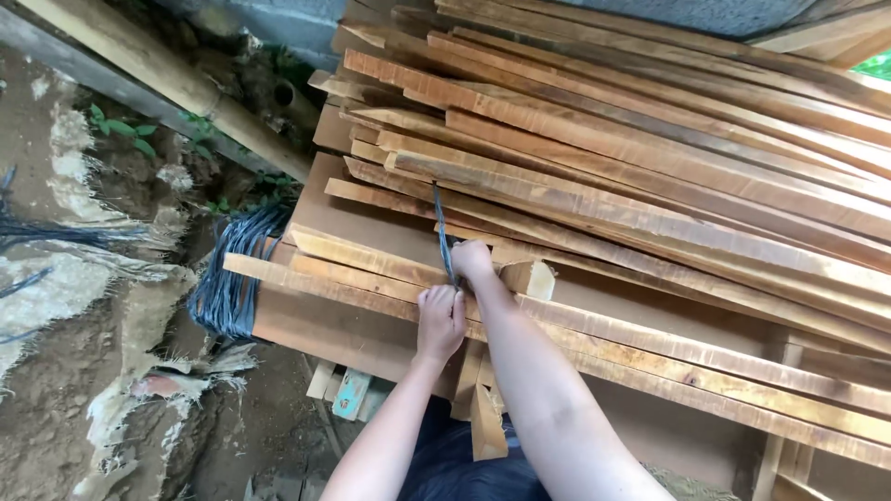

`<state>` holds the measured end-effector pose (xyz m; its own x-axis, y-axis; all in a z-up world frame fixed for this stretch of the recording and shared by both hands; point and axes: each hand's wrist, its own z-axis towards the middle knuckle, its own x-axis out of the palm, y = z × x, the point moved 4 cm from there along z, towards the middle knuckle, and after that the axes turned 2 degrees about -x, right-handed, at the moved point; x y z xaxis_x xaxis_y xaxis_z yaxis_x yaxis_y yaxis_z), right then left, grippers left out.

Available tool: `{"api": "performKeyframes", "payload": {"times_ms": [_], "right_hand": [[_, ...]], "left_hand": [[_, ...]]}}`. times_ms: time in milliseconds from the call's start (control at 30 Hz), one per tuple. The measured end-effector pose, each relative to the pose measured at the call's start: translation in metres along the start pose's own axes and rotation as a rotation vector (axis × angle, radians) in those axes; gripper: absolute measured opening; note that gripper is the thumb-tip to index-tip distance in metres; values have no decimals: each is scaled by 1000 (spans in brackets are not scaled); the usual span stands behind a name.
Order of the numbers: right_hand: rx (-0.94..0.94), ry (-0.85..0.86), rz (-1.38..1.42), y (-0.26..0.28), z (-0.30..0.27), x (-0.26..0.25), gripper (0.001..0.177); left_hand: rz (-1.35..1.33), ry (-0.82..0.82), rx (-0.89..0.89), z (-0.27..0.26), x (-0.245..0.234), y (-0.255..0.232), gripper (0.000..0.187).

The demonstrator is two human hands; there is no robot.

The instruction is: Tying bundles of long wooden slats together using plastic strips.

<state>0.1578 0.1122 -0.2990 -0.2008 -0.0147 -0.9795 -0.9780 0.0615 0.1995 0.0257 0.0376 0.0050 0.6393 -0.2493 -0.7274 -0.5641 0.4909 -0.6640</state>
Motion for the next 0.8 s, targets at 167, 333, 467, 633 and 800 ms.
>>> {"api": "performKeyframes", "payload": {"times_ms": [167,333,467,633,800], "right_hand": [[-82,131,-69,4,-1,-2,32],[-47,158,-4,18,-4,-46,35],[-79,31,-62,5,-4,-58,36],[735,65,866,25,-35,-136,28],[801,-44,1421,39,-46,-217,25]], "left_hand": [[-37,-73,15,2,-2,-2,30],[-76,-32,8,1,-3,3,28],[-264,48,-92,8,-19,-3,32],[-428,41,-277,13,-45,-14,28],[-467,-46,-477,32,-47,1,31]]}}
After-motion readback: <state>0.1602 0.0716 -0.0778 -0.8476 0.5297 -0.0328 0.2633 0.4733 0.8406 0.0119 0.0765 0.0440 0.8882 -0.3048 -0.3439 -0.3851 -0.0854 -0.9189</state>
